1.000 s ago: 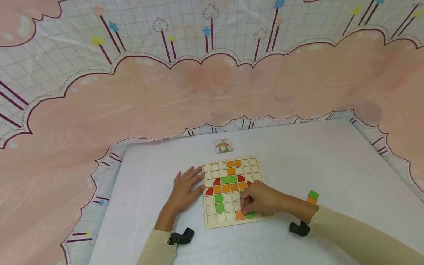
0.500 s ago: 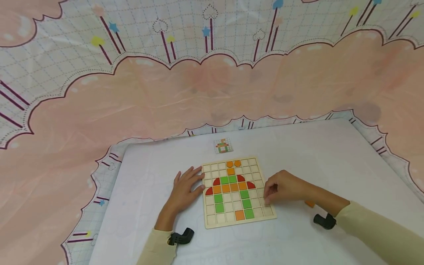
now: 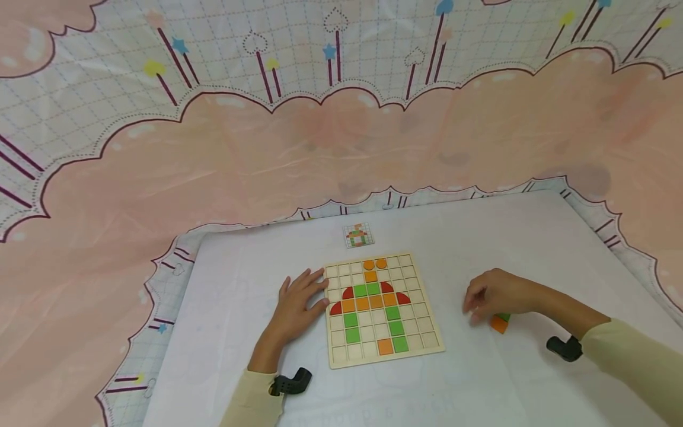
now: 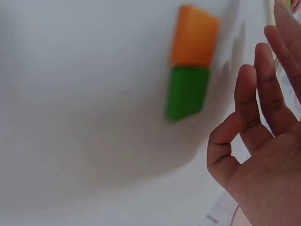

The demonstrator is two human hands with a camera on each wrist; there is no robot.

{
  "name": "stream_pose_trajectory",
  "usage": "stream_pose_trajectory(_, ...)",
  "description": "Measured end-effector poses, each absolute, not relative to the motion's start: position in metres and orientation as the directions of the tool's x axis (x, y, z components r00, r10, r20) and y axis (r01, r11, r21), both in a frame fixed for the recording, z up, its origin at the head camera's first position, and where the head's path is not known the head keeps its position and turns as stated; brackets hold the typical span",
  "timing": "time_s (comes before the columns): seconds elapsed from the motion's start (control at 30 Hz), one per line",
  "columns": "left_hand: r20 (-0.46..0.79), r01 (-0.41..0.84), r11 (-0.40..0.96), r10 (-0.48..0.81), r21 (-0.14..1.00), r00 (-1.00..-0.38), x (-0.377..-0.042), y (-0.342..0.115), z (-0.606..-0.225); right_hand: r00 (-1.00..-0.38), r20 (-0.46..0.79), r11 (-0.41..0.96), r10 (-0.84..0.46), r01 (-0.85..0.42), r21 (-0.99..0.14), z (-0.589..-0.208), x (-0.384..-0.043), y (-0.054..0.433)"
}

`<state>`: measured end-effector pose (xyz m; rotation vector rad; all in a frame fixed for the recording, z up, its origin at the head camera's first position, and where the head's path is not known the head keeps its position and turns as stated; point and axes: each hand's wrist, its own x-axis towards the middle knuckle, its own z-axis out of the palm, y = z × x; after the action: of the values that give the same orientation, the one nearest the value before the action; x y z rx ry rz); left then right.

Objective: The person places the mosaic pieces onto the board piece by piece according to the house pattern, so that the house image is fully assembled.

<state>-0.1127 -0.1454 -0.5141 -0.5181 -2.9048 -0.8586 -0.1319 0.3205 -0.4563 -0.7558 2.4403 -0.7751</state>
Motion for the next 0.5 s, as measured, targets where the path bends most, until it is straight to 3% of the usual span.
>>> stream_pose_trajectory(0.27,0.161,0.34,0.786,0.301,0.516,-0.94,-0.113,-0.146,-0.514,-0.7,-0.213,0.638,-0.682,-0.426,-0.642,-0.463,-0.135,0.357)
stream_pose_trajectory(0.5,0.167,0.343,0.787,0.3,0.513,-0.939,-0.113,-0.146,-0.515,-0.705,-0.219,0.631,-0.674,-0.396,-0.667,-0.466,-0.132,0.369)
